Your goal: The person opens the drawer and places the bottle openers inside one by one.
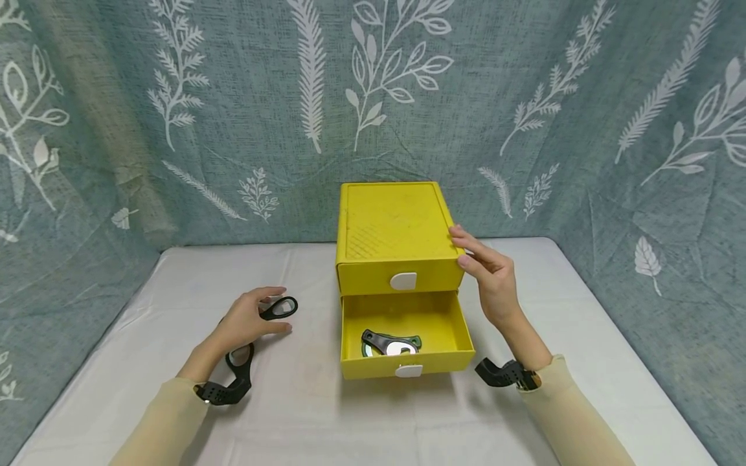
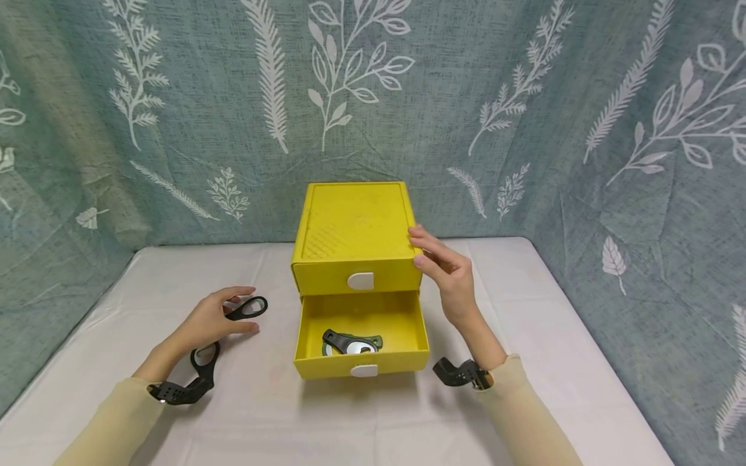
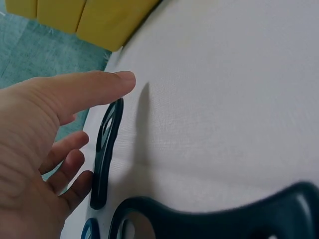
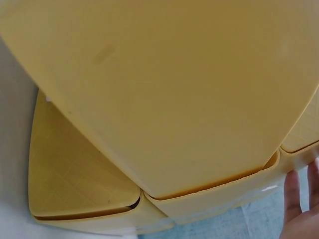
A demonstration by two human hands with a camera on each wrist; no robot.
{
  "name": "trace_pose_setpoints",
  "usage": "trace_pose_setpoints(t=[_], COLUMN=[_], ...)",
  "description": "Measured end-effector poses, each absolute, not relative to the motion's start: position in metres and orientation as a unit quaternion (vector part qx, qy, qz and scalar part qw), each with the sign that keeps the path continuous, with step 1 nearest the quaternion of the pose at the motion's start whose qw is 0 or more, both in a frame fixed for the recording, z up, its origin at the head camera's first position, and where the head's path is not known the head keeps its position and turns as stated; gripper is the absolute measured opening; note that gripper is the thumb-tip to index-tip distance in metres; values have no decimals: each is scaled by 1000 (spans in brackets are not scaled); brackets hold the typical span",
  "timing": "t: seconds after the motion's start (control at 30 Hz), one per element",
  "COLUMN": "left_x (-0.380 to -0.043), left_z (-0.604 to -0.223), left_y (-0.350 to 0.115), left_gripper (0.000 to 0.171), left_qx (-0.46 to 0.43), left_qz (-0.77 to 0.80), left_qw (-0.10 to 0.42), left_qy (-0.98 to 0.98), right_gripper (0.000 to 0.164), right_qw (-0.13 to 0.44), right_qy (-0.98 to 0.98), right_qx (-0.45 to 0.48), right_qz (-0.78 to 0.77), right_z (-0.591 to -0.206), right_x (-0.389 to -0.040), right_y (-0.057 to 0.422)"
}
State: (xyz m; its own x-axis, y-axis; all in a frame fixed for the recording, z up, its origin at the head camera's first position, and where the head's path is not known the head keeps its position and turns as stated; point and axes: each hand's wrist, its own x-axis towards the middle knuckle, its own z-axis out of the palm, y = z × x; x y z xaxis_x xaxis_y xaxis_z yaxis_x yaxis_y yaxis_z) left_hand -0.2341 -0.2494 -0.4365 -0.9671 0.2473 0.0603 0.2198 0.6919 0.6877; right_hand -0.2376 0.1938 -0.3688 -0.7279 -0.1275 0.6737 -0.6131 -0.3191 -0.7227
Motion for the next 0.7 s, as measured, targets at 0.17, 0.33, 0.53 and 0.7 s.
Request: trace_pose_setpoints(t=[0.17, 0.33, 0.53, 0.7], left_x=[-237, -238, -240, -241], left_z=[-440, -442, -445, -445], left_y=[-250, -250, -249, -248], left_gripper=[75, 69, 61, 60], left_qx=[127, 111, 114, 116], left_qz=[372, 378, 382, 385], left_qw=[20, 27, 16, 23], left_qy=[919, 919, 917, 915], right_gripper=[29, 29, 29, 29], right_qw=[163, 163, 167, 169], right_qy=[-559, -560, -560, -560], right_qx=[330, 328, 328, 329], right_qz=[743, 743, 742, 741], right_z=[-369, -369, -369, -369], right_x=[-237, -237, -237, -237], right_y=[193, 193, 193, 192])
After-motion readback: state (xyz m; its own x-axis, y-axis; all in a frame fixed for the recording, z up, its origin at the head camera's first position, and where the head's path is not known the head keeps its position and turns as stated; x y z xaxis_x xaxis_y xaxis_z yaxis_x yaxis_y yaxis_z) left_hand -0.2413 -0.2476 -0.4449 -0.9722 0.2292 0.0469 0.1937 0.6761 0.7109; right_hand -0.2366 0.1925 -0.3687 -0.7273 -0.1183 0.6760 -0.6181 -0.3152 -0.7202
